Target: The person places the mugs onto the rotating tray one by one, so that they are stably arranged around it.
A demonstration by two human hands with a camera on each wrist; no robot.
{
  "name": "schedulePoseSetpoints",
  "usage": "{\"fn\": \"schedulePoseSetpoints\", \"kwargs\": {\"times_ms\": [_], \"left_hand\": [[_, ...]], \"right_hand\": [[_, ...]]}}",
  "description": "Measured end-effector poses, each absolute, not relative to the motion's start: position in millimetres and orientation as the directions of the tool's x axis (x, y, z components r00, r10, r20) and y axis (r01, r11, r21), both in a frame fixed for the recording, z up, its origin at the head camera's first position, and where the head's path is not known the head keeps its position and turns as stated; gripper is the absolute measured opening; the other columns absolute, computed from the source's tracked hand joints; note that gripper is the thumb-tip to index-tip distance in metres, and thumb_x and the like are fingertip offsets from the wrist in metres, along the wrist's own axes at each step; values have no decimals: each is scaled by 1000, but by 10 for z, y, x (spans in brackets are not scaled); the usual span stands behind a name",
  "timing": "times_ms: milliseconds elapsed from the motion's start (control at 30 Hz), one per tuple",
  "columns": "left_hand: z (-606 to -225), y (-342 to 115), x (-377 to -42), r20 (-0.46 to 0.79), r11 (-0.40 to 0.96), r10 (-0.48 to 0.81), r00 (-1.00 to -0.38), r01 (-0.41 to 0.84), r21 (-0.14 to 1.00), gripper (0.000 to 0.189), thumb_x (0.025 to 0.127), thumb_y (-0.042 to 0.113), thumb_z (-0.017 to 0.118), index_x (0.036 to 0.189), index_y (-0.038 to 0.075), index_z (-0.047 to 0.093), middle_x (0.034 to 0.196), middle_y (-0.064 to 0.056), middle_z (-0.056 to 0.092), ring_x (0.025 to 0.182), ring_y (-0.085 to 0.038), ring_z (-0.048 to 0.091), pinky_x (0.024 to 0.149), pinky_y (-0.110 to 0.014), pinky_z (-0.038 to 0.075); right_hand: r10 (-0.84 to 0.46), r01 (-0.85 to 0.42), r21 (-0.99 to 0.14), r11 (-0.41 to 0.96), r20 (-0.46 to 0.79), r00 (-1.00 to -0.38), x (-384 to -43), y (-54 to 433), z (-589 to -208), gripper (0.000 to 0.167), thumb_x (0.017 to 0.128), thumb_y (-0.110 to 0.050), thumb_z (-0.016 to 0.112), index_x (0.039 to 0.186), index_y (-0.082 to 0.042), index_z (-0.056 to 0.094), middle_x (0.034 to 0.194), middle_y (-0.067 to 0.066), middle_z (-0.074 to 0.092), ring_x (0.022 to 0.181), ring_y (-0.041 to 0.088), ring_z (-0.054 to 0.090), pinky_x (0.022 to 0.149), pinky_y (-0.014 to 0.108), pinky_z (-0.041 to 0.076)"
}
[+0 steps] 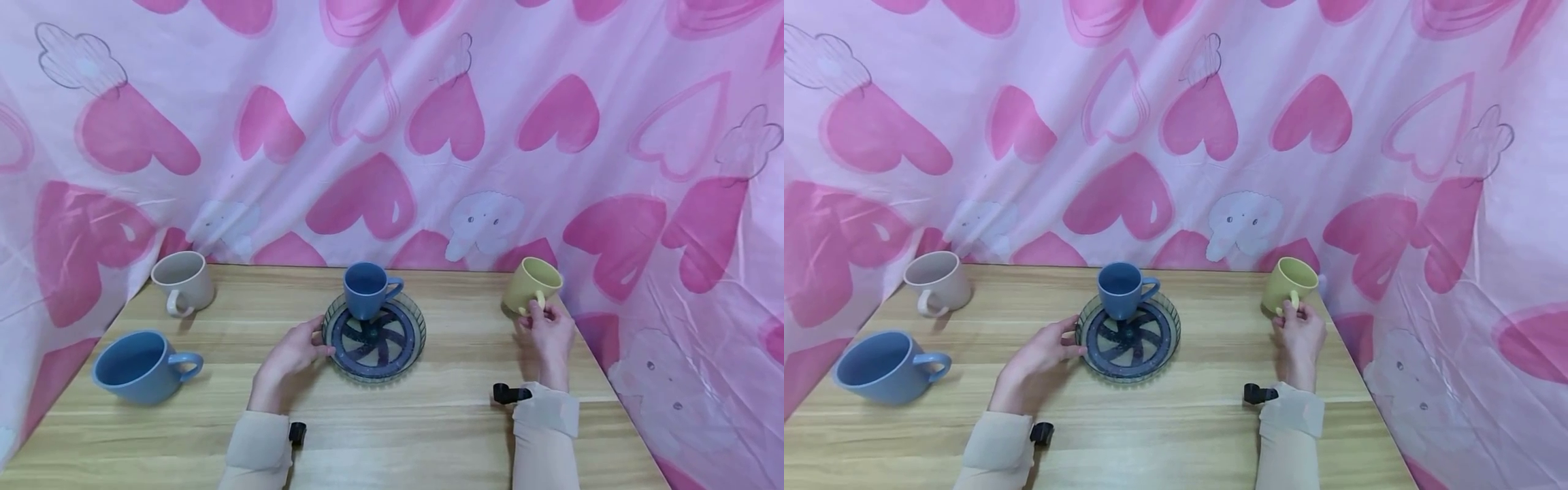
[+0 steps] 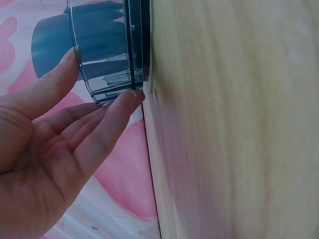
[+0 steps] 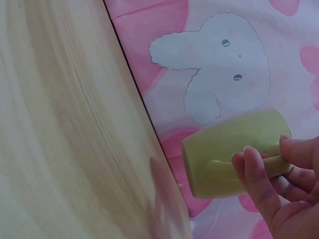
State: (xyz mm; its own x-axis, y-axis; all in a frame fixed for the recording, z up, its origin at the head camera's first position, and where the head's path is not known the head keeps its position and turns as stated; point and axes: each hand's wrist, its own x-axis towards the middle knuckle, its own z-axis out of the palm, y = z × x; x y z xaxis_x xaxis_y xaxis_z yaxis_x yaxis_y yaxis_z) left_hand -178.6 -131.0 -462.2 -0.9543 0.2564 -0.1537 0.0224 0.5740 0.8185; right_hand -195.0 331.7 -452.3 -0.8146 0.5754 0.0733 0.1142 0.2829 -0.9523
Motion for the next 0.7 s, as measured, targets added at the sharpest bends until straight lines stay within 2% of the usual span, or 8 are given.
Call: {"fn": "schedulePoseSetpoints", "kwargs": {"times_ms": [267,533,700], "left_hand": [[-4604,-1304,-1801,-153,545,252,-956,10,838,71,91,3,68,149,-9,28,143,-29,42,126,-41,49,106,-50,38],[-4612,-1300,-1795,-118,545,248,-962,37,838,67,90,0,67,145,-13,32,140,-32,44,122,-42,52,102,-47,44],[-4627,-1282,-1799,-108,571,239,-965,49,820,62,91,1,66,143,-14,35,137,-33,47,122,-42,53,101,-48,44]], "right_hand": [[566,60,-954,294,123,-815,-1921,3237,-4430,34,97,-25,62,111,6,64,99,22,66,58,-1,64,59,15,54],[571,30,-956,293,150,-807,-1889,3160,-4395,32,97,-22,63,109,7,64,100,24,66,60,3,66,63,21,57],[563,-39,-938,344,240,-791,-1862,3123,-4413,28,97,-19,63,106,7,65,96,22,65,60,3,65,59,20,56]]}}
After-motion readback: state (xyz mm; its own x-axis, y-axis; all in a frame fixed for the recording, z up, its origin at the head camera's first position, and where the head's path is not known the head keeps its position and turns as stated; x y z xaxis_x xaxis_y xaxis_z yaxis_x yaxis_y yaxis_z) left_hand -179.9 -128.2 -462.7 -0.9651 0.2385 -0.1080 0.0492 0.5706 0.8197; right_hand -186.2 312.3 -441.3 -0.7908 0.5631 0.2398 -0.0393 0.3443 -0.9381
